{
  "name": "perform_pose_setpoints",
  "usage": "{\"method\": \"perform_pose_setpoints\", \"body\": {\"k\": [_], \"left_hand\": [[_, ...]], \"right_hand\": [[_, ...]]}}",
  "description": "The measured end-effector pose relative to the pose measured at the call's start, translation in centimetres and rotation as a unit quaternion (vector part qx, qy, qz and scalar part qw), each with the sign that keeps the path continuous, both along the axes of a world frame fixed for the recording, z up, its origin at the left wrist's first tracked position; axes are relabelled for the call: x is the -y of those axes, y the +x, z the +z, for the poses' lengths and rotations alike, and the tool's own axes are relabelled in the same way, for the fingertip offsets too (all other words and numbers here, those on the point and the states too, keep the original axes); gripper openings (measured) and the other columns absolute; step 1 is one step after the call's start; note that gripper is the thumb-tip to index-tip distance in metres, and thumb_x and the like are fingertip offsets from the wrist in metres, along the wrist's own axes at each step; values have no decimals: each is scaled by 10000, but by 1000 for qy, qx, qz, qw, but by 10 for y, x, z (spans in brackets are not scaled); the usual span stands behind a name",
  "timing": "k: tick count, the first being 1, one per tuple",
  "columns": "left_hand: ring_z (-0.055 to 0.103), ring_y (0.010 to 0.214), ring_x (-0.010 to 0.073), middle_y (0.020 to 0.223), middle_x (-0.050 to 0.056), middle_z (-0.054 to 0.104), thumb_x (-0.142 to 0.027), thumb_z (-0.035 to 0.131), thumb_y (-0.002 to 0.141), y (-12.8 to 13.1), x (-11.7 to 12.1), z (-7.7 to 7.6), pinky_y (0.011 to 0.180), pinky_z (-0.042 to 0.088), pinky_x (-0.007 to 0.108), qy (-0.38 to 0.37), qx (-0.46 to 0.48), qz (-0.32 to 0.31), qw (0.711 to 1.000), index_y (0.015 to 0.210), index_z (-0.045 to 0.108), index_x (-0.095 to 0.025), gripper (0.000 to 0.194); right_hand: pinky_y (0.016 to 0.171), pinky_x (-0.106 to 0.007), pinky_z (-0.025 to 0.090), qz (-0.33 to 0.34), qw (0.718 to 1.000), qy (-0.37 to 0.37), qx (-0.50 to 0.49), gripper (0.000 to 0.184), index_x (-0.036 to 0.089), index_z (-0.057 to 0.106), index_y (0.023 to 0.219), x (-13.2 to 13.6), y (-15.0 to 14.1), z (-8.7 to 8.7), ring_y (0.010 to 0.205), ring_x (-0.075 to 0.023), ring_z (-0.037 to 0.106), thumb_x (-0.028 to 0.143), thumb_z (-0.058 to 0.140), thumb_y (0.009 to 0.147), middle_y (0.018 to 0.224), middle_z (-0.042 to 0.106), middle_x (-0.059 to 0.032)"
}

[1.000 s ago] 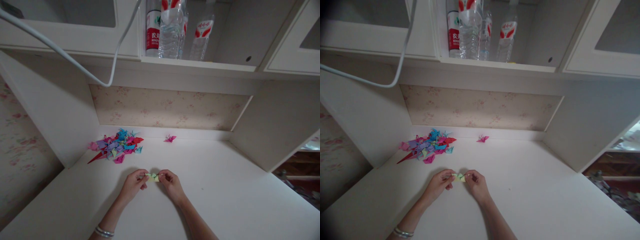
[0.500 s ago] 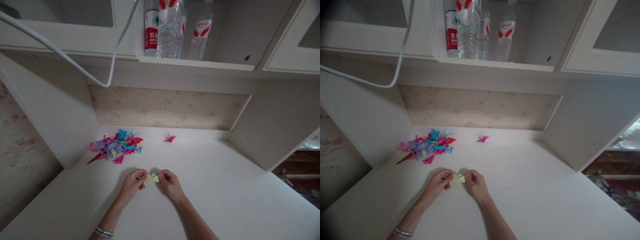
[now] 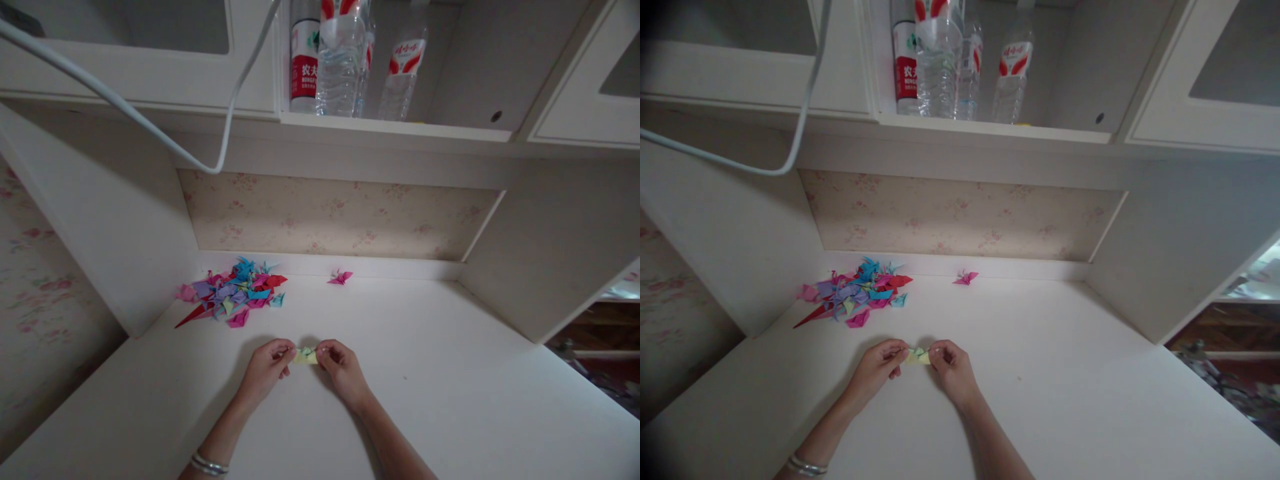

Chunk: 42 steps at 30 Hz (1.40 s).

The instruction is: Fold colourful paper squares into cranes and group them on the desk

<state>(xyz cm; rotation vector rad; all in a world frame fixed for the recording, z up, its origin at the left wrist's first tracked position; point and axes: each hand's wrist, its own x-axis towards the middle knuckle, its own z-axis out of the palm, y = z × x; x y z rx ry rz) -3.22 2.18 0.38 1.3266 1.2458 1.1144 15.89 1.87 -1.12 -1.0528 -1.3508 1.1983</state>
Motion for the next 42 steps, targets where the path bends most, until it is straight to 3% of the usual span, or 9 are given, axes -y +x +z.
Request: {"method": "perform_pose_setpoints", "body": {"k": [10,18,24,28,33,38,42], "left_hand": [[512,435,86,682,32,671,-451,680,688,0,1,2,417,373,201,-6,-9,16,1000,847,674,-115,372],[495,424,78,762,55,690,-491,659,718,0,-1,-8,396,374,205,29,-26,16,999,862,689,-118,402],[487,400,69,806,53,691,-511,658,713,3,-1,-10,389,371,207,24,-10,17,1000,1060,651,-136,511],[498,417,75,836,80,698,-535,642,717,5,-1,-10,391,372,208,19,-15,19,1000,927,669,-123,463],[515,461,100,725,40,674,-569,571,763,4,0,-8,393,352,197,22,-34,32,999,936,676,-144,471],[474,444,112,499,-30,534,-575,565,765,2,-1,-7,404,335,195,17,-57,31,998,901,681,-137,474],[493,469,116,544,-19,563,-553,569,774,2,0,-5,414,349,196,19,-56,19,998,905,676,-140,447]], "right_hand": [[514,-235,310,-2,1000,-15,4,285,162,641,841,-3,-3,-3,541,-104,425,444,624,803,587,515,31],[469,-221,266,2,1000,-18,10,331,157,654,829,-2,-3,3,505,-89,375,482,594,829,555,439,51],[418,-219,213,4,999,-44,27,382,159,649,824,-1,-3,-1,443,-78,326,526,544,850,513,423,57],[417,-213,235,6,999,-42,29,388,163,639,813,-2,-4,-3,437,-80,340,532,528,858,509,428,57],[437,-213,260,1,998,-33,45,384,161,646,820,0,-5,0,457,-88,367,523,523,864,525,445,49],[460,-217,285,-5,998,-27,55,381,159,647,807,2,-5,4,483,-97,401,515,525,861,546,476,37],[463,-217,297,-11,998,-29,46,375,159,649,818,3,-5,5,487,-99,408,512,531,856,546,472,39]]}}
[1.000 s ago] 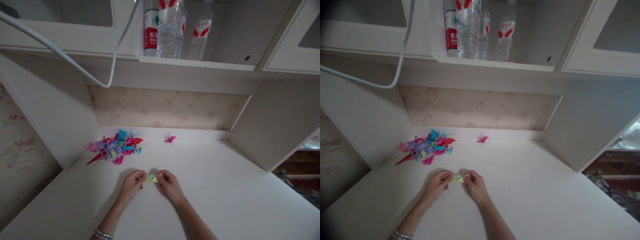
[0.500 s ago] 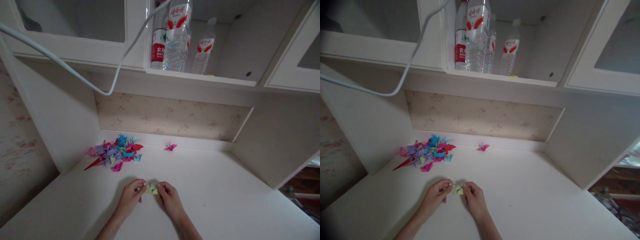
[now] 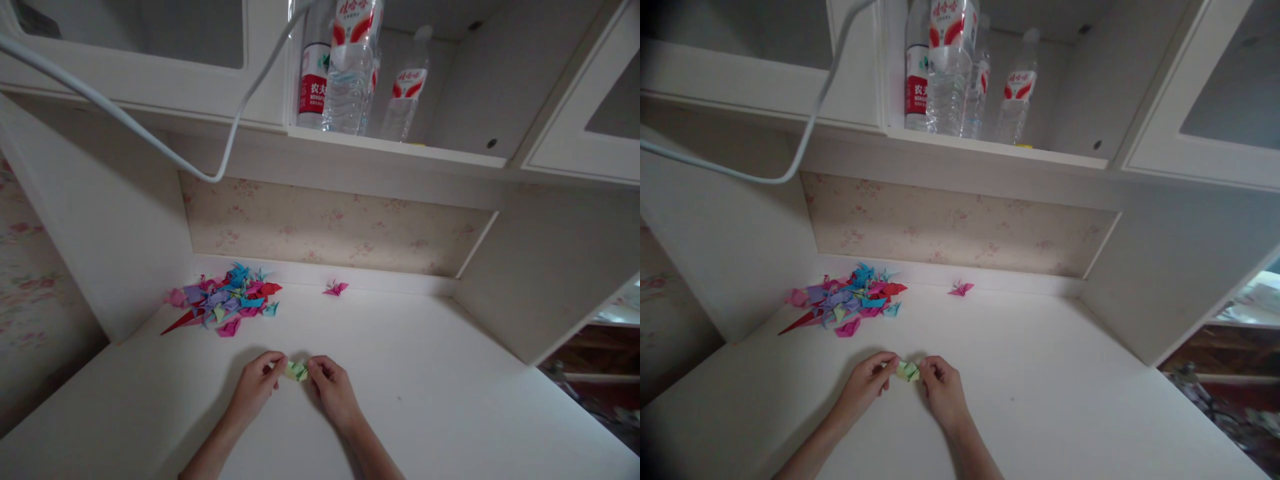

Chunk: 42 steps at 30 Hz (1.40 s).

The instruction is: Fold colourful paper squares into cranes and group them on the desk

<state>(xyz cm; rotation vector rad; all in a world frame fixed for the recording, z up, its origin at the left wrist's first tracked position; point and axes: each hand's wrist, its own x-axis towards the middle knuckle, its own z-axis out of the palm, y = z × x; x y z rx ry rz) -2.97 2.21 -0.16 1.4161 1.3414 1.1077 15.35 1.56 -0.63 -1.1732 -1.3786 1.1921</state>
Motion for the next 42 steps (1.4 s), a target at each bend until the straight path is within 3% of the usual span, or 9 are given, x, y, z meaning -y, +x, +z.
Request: {"method": "perform_pose_setpoints", "body": {"k": [12,18,24,30,34,38,42], "left_hand": [[603,698,174,728,27,635,-519,578,786,2,3,4,529,484,227,6,45,-11,999,907,662,-151,396],[570,574,134,785,35,644,-551,530,807,6,2,1,491,457,230,0,65,18,998,981,632,-151,448],[538,511,105,855,49,655,-556,515,808,10,4,2,445,402,219,-8,47,-10,999,1011,622,-152,465],[507,480,100,763,28,644,-565,504,807,11,3,1,442,374,215,-13,32,-16,999,981,632,-147,470],[468,440,88,707,-7,590,-585,487,807,12,1,-4,421,330,209,-6,28,16,999,945,632,-154,475],[462,440,92,650,-31,535,-584,483,813,13,-1,-7,427,327,210,2,19,19,1000,898,629,-161,456],[459,439,94,641,-30,525,-572,489,810,13,-3,-10,433,331,213,3,6,9,1000,848,635,-163,436]], "right_hand": [[457,-222,320,-43,999,-11,-10,384,176,644,769,-2,-1,-2,487,-110,427,536,531,839,546,481,31],[466,-231,329,-76,995,-21,-68,404,163,626,761,-7,2,-2,497,-106,426,553,543,826,625,539,6],[457,-230,322,-72,994,-21,-83,371,161,624,769,-9,2,-4,488,-99,419,522,559,831,623,529,20],[446,-231,321,-72,994,-25,-82,413,156,627,762,-9,2,-4,469,-92,433,564,578,803,640,557,13],[433,-223,319,-91,983,-54,-149,421,157,627,810,-12,7,-2,446,-81,441,575,625,757,691,584,2],[470,-228,391,-130,980,-58,-139,393,170,615,878,-36,29,2,477,-89,498,545,606,764,782,615,-19],[512,-252,453,-161,985,-43,-55,346,162,615,860,-85,61,9,493,-104,541,493,567,770,789,634,-32]]}}
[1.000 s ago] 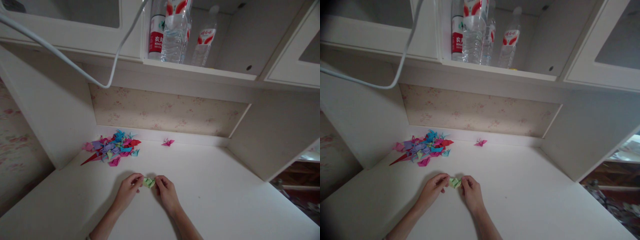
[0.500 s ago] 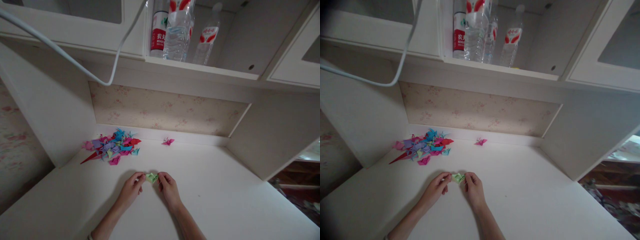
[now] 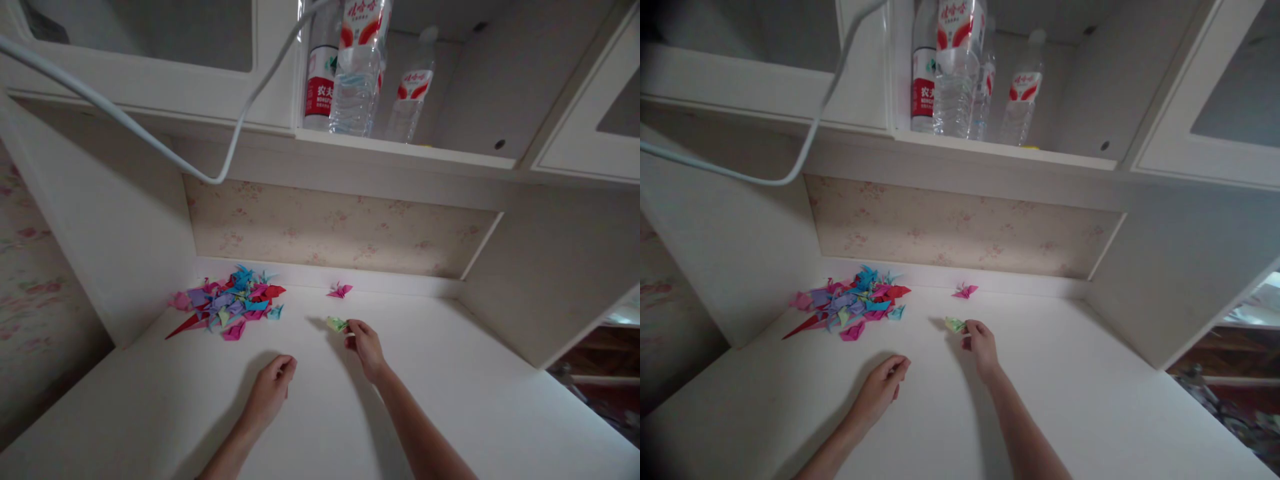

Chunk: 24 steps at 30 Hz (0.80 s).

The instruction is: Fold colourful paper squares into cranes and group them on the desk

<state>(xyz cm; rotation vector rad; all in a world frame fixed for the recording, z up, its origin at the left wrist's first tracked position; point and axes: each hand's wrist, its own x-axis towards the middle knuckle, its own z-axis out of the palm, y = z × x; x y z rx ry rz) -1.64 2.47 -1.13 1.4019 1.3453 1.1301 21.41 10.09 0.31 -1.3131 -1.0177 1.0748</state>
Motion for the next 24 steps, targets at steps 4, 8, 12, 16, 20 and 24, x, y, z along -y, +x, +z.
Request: {"method": "perform_pose_setpoints", "body": {"k": [4,8,12,16,20,24], "left_hand": [[459,452,100,641,-23,534,-556,486,817,1,-1,-2,451,346,221,9,-10,-9,1000,823,640,-162,422],[458,458,111,636,-16,538,-556,477,818,1,-1,1,454,349,229,9,-22,-10,1000,796,646,-168,424],[462,478,122,620,-11,531,-541,475,815,2,-2,3,456,346,226,4,-33,-12,999,764,642,-171,408],[472,507,133,633,-3,551,-518,469,827,2,-2,2,480,351,229,3,-44,-18,999,780,648,-174,390],[490,572,149,628,-2,550,-494,484,828,2,-1,3,534,361,233,20,-55,-20,998,742,648,-178,366],[500,606,160,622,-1,551,-488,481,831,2,0,6,568,361,238,16,-66,-23,997,741,657,-178,368]], "right_hand": [[466,-229,415,-15,997,-2,74,252,155,628,783,-48,25,5,455,-96,532,397,556,776,730,647,-29],[420,-214,374,-16,992,-22,125,194,155,630,737,-75,40,3,407,-87,512,330,554,772,676,658,-32],[411,-215,383,-11,988,-48,149,176,147,630,735,-87,50,-1,405,-96,529,300,552,773,692,673,-51],[404,-214,385,2,985,-69,158,151,148,641,748,-90,54,-4,407,-103,535,280,568,762,689,679,-53],[404,-205,378,5,982,-85,167,142,155,649,736,-90,56,-9,409,-101,530,277,581,760,646,673,-42],[407,-214,375,4,981,-90,169,166,155,653,729,-92,60,-15,393,-97,511,306,594,765,640,669,-38]]}}
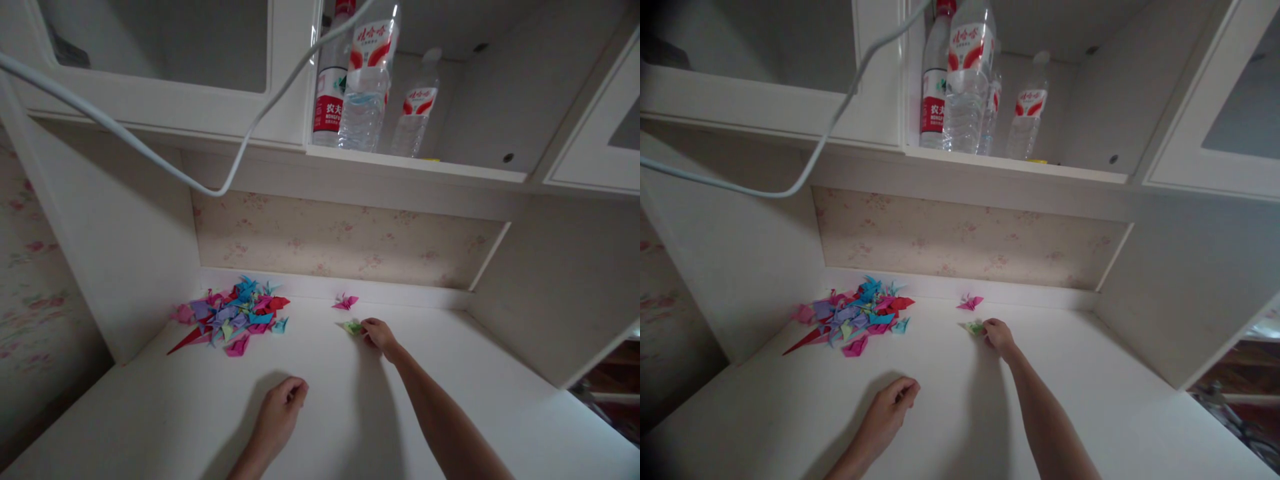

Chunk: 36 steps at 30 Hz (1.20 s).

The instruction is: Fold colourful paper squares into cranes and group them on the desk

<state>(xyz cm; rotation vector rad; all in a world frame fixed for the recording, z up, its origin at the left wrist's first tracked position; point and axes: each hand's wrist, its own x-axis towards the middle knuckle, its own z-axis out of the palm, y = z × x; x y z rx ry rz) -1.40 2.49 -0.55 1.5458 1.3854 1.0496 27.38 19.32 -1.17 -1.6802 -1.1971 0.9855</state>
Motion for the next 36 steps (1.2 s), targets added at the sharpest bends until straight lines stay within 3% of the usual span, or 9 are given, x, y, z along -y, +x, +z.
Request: {"method": "perform_pose_setpoints", "body": {"k": [19,27,33,36], "left_hand": [[495,617,148,626,-12,531,-465,444,864,-1,-2,-4,584,347,239,5,-24,-20,1000,768,658,-161,383],[450,510,119,618,-17,541,-458,446,860,-1,-3,-5,518,337,230,-15,0,-1,1000,788,656,-163,369],[437,485,104,628,-20,537,-436,454,860,-2,-3,-6,495,328,221,-16,9,2,1000,783,647,-163,343],[436,482,102,630,-21,537,-432,456,859,-2,-3,-5,489,326,218,-15,12,3,1000,785,645,-163,337]], "right_hand": [[383,-198,329,27,999,6,-19,200,149,663,716,-4,4,-9,390,-87,492,346,649,748,596,647,-14],[447,-221,395,27,999,15,-32,182,150,686,755,6,2,-2,446,-106,520,322,631,736,622,661,-24],[485,-251,425,16,998,40,-44,277,141,687,824,14,2,1,480,-128,528,386,609,721,636,666,-30],[446,-248,384,-13,997,59,-40,371,136,669,894,19,2,2,442,-124,490,457,588,726,586,624,-10]]}}
